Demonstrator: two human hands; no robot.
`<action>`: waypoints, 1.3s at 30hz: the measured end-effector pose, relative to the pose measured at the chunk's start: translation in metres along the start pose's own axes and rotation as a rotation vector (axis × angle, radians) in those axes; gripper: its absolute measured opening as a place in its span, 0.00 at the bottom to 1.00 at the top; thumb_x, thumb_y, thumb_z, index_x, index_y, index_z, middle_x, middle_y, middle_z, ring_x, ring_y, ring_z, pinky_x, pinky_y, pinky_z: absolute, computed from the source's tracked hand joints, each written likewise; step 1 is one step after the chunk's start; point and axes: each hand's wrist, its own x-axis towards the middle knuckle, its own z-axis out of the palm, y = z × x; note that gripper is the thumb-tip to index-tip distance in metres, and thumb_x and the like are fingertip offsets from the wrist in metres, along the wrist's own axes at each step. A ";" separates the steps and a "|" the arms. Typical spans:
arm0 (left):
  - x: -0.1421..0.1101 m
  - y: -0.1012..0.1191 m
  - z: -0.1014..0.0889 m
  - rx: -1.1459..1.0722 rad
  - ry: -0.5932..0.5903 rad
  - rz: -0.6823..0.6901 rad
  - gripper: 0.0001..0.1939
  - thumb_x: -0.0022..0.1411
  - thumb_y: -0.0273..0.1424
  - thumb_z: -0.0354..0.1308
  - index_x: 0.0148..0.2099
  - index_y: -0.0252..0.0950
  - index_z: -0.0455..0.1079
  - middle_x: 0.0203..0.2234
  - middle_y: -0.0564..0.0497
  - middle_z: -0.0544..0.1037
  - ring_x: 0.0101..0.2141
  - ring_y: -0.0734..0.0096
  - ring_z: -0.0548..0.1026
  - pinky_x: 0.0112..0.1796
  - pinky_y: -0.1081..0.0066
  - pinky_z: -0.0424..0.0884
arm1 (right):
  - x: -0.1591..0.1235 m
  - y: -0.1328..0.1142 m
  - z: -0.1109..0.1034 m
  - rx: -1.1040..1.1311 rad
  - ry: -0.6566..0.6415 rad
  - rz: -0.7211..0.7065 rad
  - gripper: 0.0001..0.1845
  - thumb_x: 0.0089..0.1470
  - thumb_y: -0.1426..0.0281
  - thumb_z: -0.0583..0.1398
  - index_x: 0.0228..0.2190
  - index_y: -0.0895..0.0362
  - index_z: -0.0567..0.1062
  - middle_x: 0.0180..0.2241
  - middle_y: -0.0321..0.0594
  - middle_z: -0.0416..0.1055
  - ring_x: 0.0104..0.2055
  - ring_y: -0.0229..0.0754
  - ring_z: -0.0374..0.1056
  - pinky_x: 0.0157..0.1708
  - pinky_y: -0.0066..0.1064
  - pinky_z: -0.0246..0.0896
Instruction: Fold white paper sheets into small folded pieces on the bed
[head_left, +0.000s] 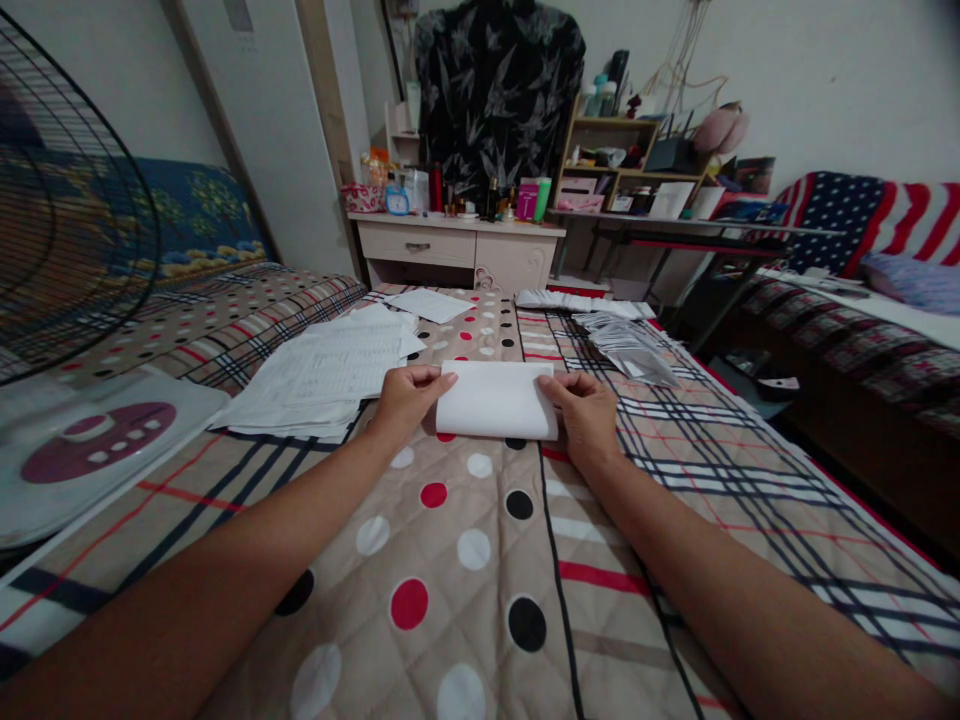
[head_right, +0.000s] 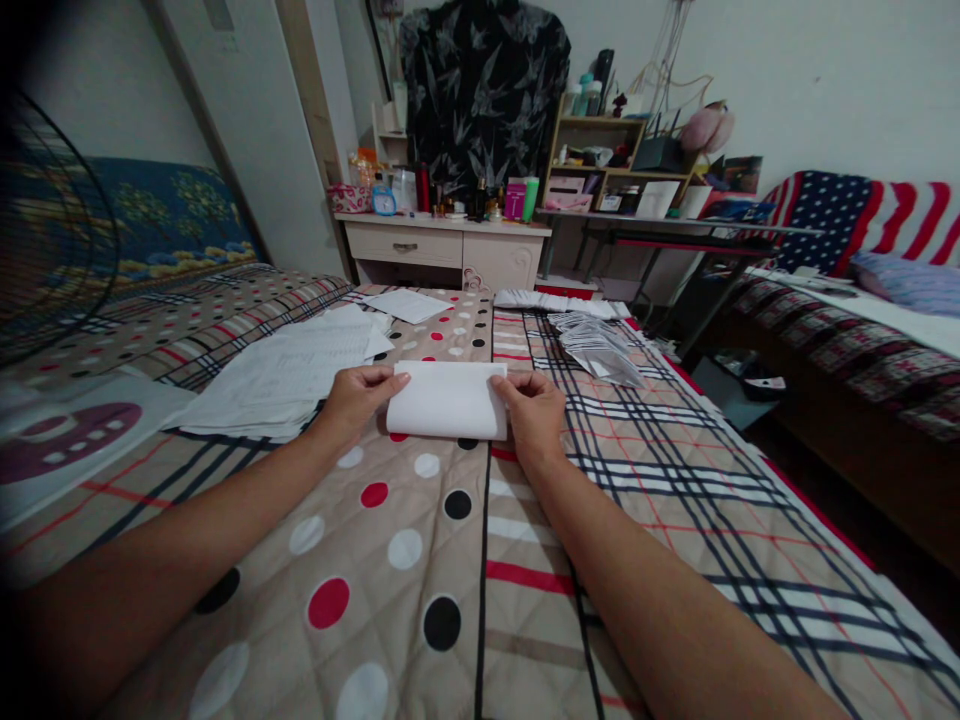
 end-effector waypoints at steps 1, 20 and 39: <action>0.000 0.000 0.000 0.001 0.003 0.000 0.16 0.43 0.39 0.70 0.29 0.31 0.79 0.22 0.51 0.77 0.24 0.73 0.69 0.26 0.74 0.62 | 0.000 0.000 0.000 0.003 0.007 -0.005 0.15 0.33 0.65 0.71 0.20 0.57 0.71 0.23 0.34 0.69 0.25 0.36 0.62 0.25 0.28 0.55; -0.001 0.005 0.002 -0.044 0.077 0.036 0.14 0.44 0.38 0.70 0.29 0.32 0.79 0.23 0.51 0.78 0.27 0.71 0.71 0.30 0.73 0.65 | 0.001 0.002 -0.001 -0.045 0.007 -0.101 0.16 0.38 0.61 0.69 0.22 0.56 0.71 0.24 0.34 0.69 0.25 0.36 0.61 0.25 0.29 0.55; 0.000 0.006 0.000 -0.067 0.140 0.087 0.11 0.44 0.36 0.69 0.29 0.33 0.79 0.26 0.49 0.80 0.28 0.69 0.73 0.33 0.72 0.67 | -0.001 0.000 -0.001 -0.050 0.007 -0.084 0.15 0.39 0.62 0.69 0.21 0.56 0.71 0.22 0.33 0.68 0.25 0.36 0.60 0.25 0.29 0.54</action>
